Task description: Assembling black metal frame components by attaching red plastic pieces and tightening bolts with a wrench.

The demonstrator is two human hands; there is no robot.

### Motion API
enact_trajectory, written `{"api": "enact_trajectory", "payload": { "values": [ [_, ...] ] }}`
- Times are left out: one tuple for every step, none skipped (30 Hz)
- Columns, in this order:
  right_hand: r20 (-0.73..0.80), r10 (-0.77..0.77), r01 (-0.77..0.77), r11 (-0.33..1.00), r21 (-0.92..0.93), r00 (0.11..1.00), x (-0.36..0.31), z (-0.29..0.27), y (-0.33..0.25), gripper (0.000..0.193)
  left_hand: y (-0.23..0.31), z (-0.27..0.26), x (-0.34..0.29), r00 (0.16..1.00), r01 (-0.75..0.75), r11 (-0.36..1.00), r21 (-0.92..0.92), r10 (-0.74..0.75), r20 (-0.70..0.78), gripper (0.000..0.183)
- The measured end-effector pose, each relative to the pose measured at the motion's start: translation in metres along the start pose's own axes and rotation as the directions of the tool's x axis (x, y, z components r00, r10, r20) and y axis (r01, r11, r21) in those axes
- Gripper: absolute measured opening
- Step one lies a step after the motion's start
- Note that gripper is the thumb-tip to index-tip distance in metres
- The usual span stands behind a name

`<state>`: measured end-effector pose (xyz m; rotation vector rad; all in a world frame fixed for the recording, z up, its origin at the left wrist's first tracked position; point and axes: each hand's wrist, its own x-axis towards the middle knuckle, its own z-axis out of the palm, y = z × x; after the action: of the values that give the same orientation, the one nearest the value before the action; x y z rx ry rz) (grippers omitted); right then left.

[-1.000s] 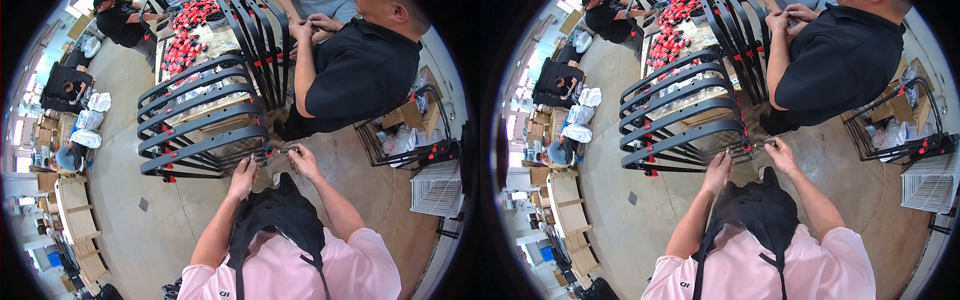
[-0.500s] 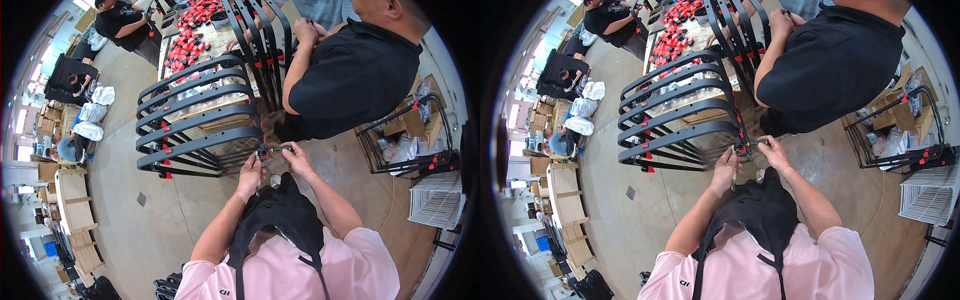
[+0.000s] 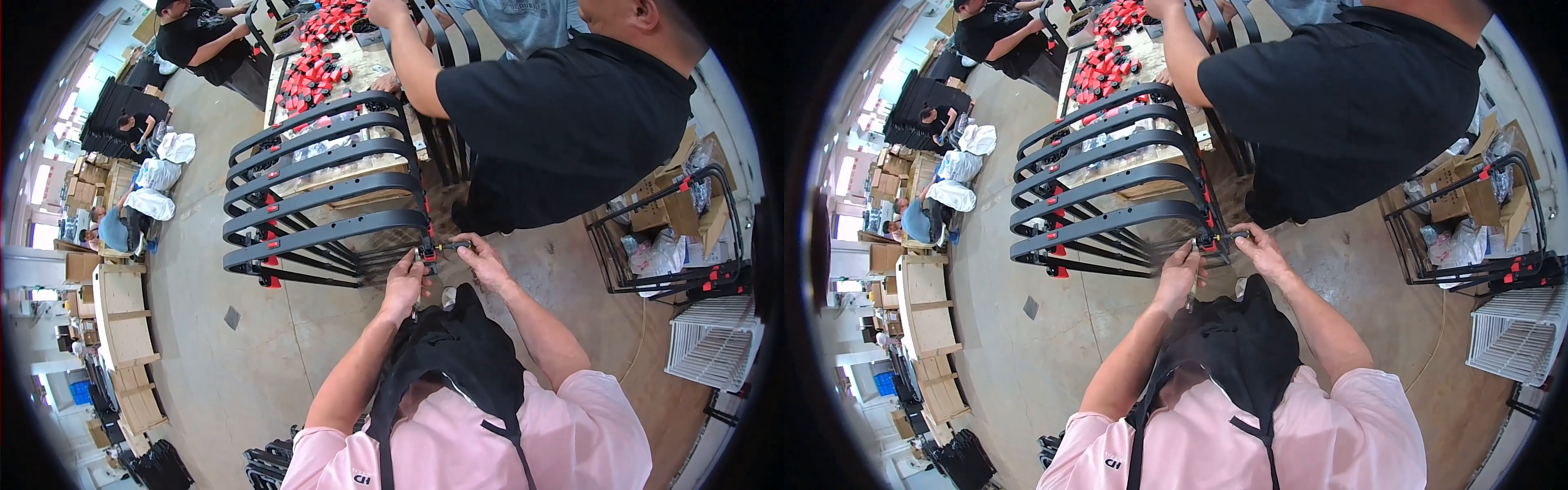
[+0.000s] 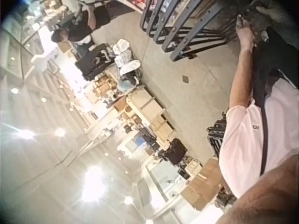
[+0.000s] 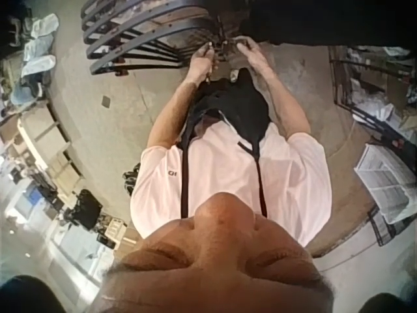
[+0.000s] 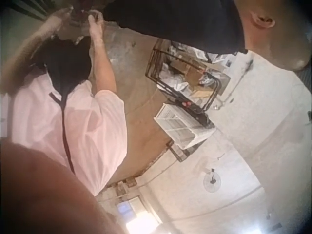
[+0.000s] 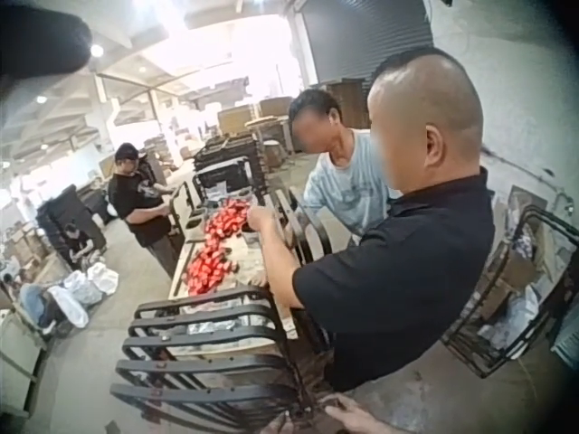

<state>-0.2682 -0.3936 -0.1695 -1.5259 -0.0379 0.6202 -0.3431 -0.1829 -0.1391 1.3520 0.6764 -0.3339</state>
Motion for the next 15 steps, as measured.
{"api": "enact_trajectory", "payload": {
  "values": [
    [0.010, 0.025, -0.025, 0.999, 0.020, 1.000, 0.000, 0.000, -0.002, 0.024, 0.001, 0.000, 0.001, 1.000, -0.002, 1.000, 0.007, 0.002, 0.005, 0.056],
    [0.013, 0.024, -0.025, 0.999, 0.021, 1.000, 0.001, -0.001, -0.001, 0.024, 0.001, 0.000, 0.002, 1.000, -0.004, 1.000, 0.014, 0.004, 0.009, 0.056],
    [0.030, 0.025, -0.026, 1.000, 0.016, 0.999, 0.002, -0.003, 0.002, 0.025, 0.001, 0.001, 0.003, 1.000, -0.005, 1.000, 0.014, 0.005, 0.006, 0.056],
    [0.044, 0.027, -0.027, 1.000, 0.011, 0.999, 0.004, -0.006, 0.005, 0.025, 0.004, 0.004, 0.004, 1.000, -0.004, 0.999, 0.047, 0.004, 0.004, 0.056],
    [0.044, 0.027, -0.028, 1.000, 0.011, 0.999, 0.006, -0.007, 0.008, 0.025, 0.005, 0.007, 0.004, 1.000, -0.003, 0.997, 0.079, 0.003, 0.002, 0.056],
    [0.052, -0.009, 0.010, 1.000, -0.001, 0.999, 0.007, -0.008, 0.012, 0.026, 0.007, 0.009, 0.003, 1.000, -0.002, 0.997, 0.079, 0.002, 0.003, 0.056],
    [0.063, -0.047, 0.047, 0.999, -0.011, 0.997, 0.009, -0.007, 0.009, 0.026, 0.007, 0.009, 0.003, 1.000, 0.003, 0.997, 0.083, -0.003, 0.002, 0.056],
    [0.066, -0.046, 0.046, 0.999, -0.011, 0.997, 0.009, -0.005, 0.007, 0.026, 0.007, 0.009, 0.003, 1.000, 0.008, 0.996, 0.087, -0.008, 0.002, 0.056],
    [0.064, -0.048, 0.051, 0.998, -0.040, 0.997, 0.009, -0.004, 0.005, 0.027, 0.006, 0.009, 0.003, 1.000, 0.010, 0.996, 0.085, -0.010, 0.000, 0.056],
    [0.059, -0.056, 0.060, 0.996, -0.064, 0.997, 0.008, -0.004, 0.001, 0.027, 0.006, 0.010, 0.002, 1.000, -0.001, 0.996, 0.085, 0.001, -0.003, 0.057],
    [0.056, -0.059, 0.062, 0.996, -0.062, 0.997, 0.008, -0.006, 0.002, 0.027, 0.005, 0.012, 0.000, 1.000, -0.012, 0.996, 0.084, 0.012, -0.006, 0.057],
    [0.050, -0.091, 0.096, 0.989, -0.108, 0.995, 0.009, -0.009, 0.004, 0.027, 0.004, 0.014, -0.002, 1.000, -0.013, 0.996, 0.088, 0.014, -0.004, 0.057],
    [0.048, -0.120, 0.126, 0.979, -0.157, 0.992, 0.010, -0.009, 0.003, 0.026, 0.002, 0.014, -0.003, 1.000, -0.012, 0.995, 0.100, 0.014, -0.012, 0.057],
    [0.047, -0.119, 0.125, 0.980, -0.157, 0.992, 0.011, -0.011, 0.002, 0.026, 0.000, 0.015, -0.005, 1.000, -0.012, 0.994, 0.113, 0.014, -0.019, 0.057],
    [0.051, -0.090, 0.100, 0.957, -0.271, 0.995, 0.013, -0.014, 0.000, 0.026, -0.001, 0.017, -0.005, 1.000, -0.011, 0.994, 0.113, 0.013, -0.017, 0.057]
  ]
}}
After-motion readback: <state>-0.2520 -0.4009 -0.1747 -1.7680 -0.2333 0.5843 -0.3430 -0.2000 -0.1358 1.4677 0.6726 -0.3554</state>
